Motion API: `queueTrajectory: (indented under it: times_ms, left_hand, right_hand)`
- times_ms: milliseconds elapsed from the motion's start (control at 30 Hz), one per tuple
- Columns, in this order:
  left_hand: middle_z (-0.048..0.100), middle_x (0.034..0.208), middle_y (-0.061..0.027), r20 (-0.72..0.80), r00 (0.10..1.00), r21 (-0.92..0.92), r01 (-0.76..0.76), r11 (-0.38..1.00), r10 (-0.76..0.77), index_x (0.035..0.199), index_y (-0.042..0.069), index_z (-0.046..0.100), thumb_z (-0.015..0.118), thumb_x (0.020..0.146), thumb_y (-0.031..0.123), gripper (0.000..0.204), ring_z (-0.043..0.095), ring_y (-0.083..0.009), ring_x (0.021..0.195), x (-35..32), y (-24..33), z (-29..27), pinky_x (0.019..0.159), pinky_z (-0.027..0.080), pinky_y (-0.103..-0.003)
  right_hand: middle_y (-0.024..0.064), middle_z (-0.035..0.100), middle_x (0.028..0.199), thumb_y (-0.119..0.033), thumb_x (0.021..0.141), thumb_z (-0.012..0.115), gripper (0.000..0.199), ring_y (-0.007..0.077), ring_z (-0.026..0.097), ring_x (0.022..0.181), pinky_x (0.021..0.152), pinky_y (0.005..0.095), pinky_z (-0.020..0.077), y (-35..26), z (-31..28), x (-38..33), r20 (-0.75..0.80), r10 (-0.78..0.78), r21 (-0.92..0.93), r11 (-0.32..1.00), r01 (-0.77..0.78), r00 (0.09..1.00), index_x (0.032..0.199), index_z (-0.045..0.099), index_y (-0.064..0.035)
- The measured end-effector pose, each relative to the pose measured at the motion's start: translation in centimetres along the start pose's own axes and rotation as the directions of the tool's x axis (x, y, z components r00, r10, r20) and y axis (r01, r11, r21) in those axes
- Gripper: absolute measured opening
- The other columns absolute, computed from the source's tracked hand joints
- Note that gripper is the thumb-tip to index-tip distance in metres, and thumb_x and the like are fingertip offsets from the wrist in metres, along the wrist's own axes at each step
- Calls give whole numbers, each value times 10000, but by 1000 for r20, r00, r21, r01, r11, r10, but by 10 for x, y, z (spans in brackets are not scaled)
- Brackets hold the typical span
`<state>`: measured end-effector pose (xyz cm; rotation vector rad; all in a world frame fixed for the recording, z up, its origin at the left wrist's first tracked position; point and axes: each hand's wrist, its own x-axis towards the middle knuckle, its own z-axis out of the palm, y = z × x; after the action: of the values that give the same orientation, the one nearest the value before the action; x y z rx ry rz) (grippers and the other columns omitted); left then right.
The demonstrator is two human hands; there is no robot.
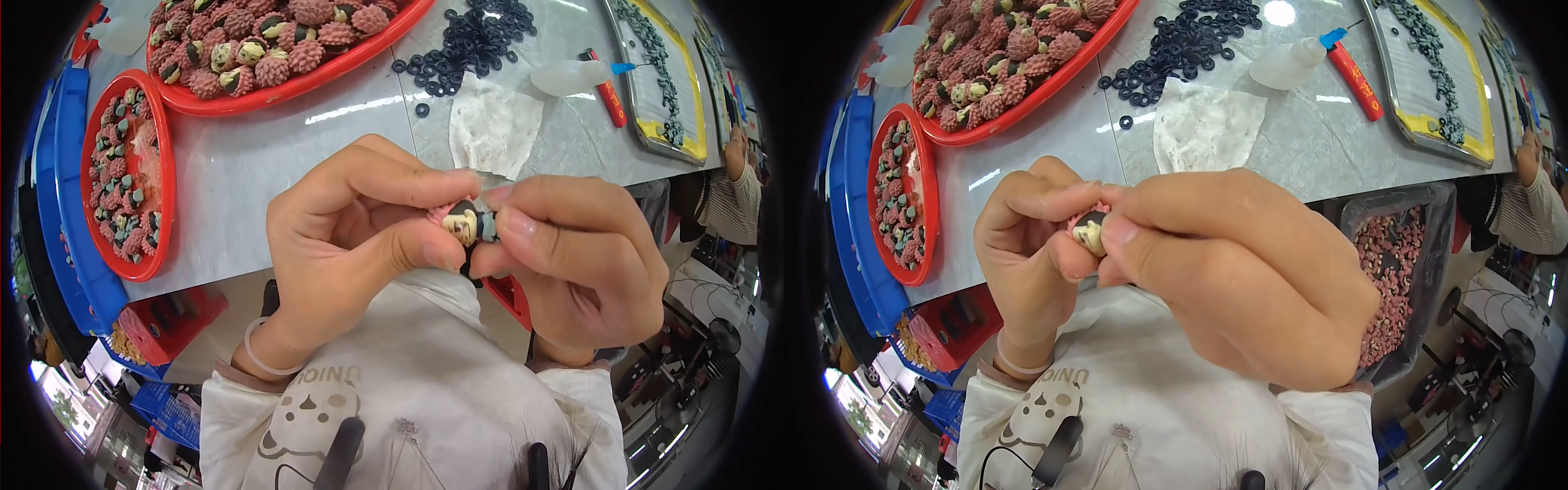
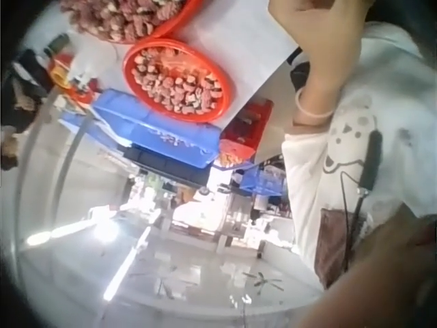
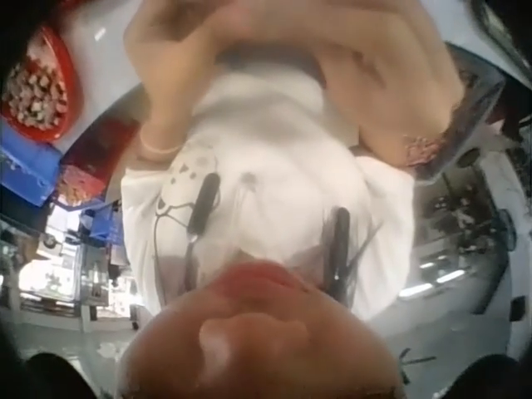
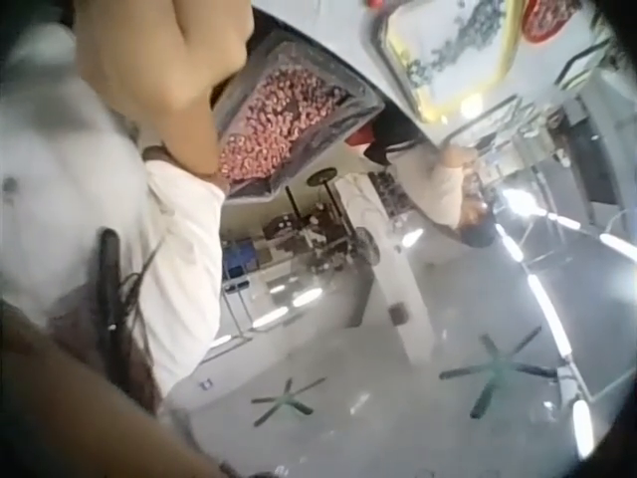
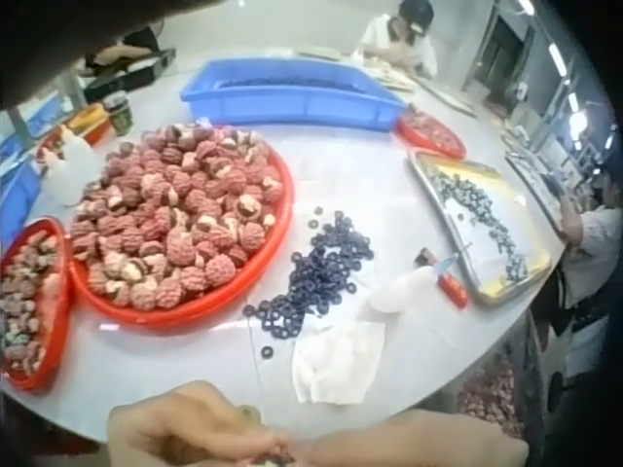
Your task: The person assembles small figurines by picking up parts from trays, applying glue with a squeeze bottle, attaching the components together by hand, and wiping them with a cloth.
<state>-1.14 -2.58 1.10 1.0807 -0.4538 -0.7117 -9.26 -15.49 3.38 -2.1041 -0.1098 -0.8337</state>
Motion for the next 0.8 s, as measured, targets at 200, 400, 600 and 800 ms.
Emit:
queueTrajectory:
  times_ms: [200, 400, 600, 800]
  left_hand:
    - [521, 878, -110, 54, 997, -147, 64, 987, -56, 914, -56, 508, 629, 666, -35, 277, 533, -132, 759, 3, 4, -10, 673, 464, -232]
    - [531, 923, -121, -233, 877, 361, -324, 875, 420, 963, -68, 490, 486, 753, 12, 224, 513, -164, 853, 5, 55, -67, 731, 421, -262]
    - [524, 1059, -94, -47, 854, 996, 3, 84, 518, 1072, 36, 488, 434, 802, 44, 276, 507, -168, 923, 25, 90, -96, 743, 408, -267]
    - [525, 979, -97, 382, 868, 924, -356, -139, 316, 950, 61, 532, 471, 782, 54, 179, 504, -174, 898, 98, 69, -50, 776, 379, -258]
  right_hand:
    - [153, 539, 793, -14, 625, 668, 178, 160, 537, 649, 515, 205, 453, 2, 14, 4, 63, -8, -21, 1000, 9, 998, 765, 558, -3]
    - [119, 472, 976, -97, 703, 617, 210, 137, 447, 706, 585, 217, 371, 15, -40, -9, -174, 25, -242, 968, -67, 985, 880, 572, 5]
    - [110, 505, 1001, -62, 730, 569, 321, 140, 471, 869, 762, 247, 367, 60, -30, 8, -418, 321, -50, 926, -374, 850, 1028, 480, 16]
    - [128, 535, 932, -121, 793, 517, 358, 158, 509, 841, 790, 253, 366, 57, -22, 17, -154, 545, 193, 835, -516, 824, 1095, 400, 32]
